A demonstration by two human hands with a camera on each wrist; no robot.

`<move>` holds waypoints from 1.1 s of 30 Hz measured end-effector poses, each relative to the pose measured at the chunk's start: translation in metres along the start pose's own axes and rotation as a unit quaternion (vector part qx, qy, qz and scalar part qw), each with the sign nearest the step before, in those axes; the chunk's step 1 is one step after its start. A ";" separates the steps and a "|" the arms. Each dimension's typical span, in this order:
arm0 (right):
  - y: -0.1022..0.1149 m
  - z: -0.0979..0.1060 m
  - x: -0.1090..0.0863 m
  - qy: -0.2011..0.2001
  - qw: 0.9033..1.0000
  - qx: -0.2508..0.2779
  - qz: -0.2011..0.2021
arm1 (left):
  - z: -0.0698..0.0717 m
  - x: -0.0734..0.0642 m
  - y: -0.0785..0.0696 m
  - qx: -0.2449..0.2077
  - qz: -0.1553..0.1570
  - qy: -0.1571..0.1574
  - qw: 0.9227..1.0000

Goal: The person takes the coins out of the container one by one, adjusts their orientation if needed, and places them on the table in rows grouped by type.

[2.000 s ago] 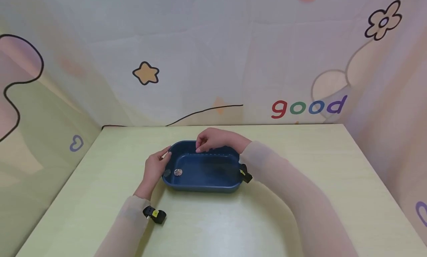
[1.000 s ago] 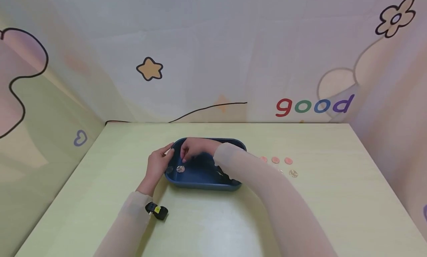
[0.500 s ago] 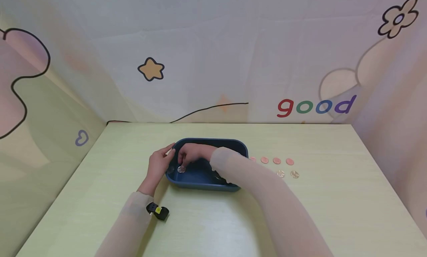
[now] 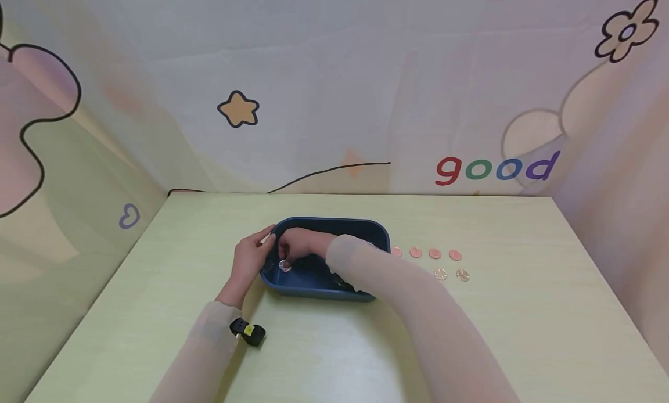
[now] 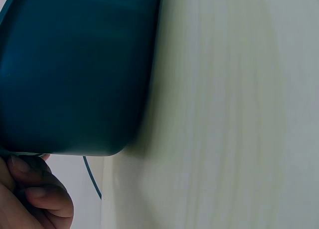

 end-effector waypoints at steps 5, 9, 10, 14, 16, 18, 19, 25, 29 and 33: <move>0.000 0.004 -0.002 -0.015 1.000 -0.006 0.005 | 0.000 0.000 -0.001 0.000 0.004 -0.001 1.000; -0.002 0.010 -0.006 -0.025 1.000 -0.008 0.006 | -0.002 0.000 -0.002 0.004 0.005 0.000 1.000; -0.003 0.011 -0.006 -0.026 1.000 -0.006 0.005 | -0.003 0.001 -0.002 0.004 0.005 0.000 1.000; -0.008 0.015 -0.007 -0.018 1.000 0.012 -0.006 | -0.003 0.002 -0.002 0.005 0.006 0.000 1.000; -0.010 0.016 -0.008 -0.012 1.000 0.020 -0.012 | -0.003 0.002 -0.003 0.004 0.007 0.000 1.000; -0.010 0.018 -0.009 -0.010 0.999 0.027 -0.019 | -0.003 0.001 -0.002 0.001 0.007 0.000 1.000; -0.010 0.019 -0.010 -0.010 0.999 0.029 -0.021 | -0.003 0.001 -0.002 -0.003 0.006 0.000 1.000; -0.005 0.031 -0.024 -0.030 0.998 0.054 -0.024 | -0.002 -0.002 -0.002 -0.019 0.006 0.000 1.000; 0.004 0.041 -0.037 -0.051 0.997 0.056 -0.016 | -0.004 -0.001 0.001 -0.019 0.016 0.010 1.000; 0.013 0.052 -0.048 -0.071 0.997 0.034 -0.003 | -0.006 -0.002 0.003 -0.028 0.027 0.021 0.999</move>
Point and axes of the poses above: each hand's wrist, its own x-axis towards the middle knuckle, its own z-axis out of the back of the hand, y = z × x, the point moved 9 cm from there along x, towards the middle knuckle, and after that the axes turned 14 degrees about x, right-handed, at the moved point
